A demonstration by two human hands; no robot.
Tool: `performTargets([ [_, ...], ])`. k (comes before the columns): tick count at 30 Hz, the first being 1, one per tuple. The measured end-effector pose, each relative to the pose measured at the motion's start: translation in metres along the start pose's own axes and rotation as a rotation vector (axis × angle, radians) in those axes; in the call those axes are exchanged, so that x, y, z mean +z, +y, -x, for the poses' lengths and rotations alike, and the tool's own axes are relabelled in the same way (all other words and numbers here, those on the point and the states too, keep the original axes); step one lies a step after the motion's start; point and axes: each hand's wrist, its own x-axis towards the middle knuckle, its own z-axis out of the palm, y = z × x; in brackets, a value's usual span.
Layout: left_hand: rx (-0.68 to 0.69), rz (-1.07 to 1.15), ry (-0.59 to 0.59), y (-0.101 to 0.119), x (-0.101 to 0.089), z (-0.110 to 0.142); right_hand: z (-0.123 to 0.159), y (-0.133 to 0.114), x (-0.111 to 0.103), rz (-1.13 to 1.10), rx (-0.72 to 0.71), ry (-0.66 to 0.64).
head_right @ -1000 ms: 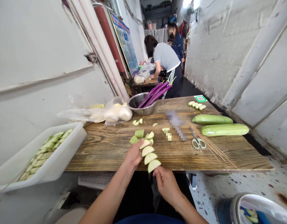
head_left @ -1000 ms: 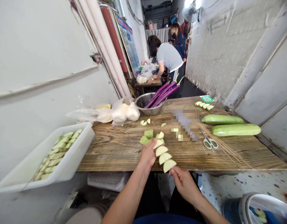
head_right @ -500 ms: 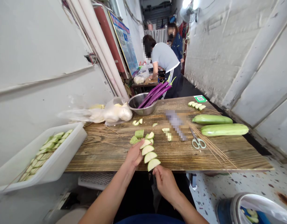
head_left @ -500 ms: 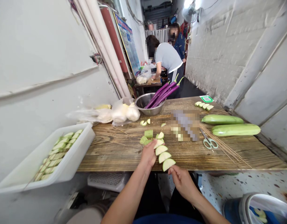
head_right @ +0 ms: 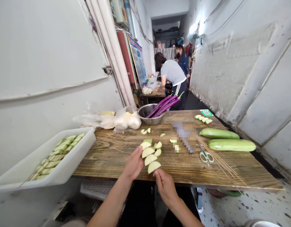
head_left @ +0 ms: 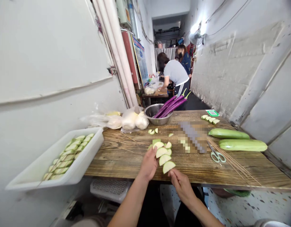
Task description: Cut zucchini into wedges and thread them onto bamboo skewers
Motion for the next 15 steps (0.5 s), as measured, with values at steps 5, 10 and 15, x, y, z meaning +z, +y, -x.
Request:
performTargets([
  [5,-0.034,-0.060,0.103,-0.004,-0.006,0.016,-0.006,-0.002,0.012,-0.002,-0.011,-0.009],
  [10,-0.027,-0.107,0.206,-0.007,-0.010,0.025,-0.016,0.005,0.025,0.013,0.021,-0.030],
  [15,0.020,-0.075,0.290,0.009,-0.020,0.027,-0.023,-0.006,0.032,0.060,0.023,-0.117],
])
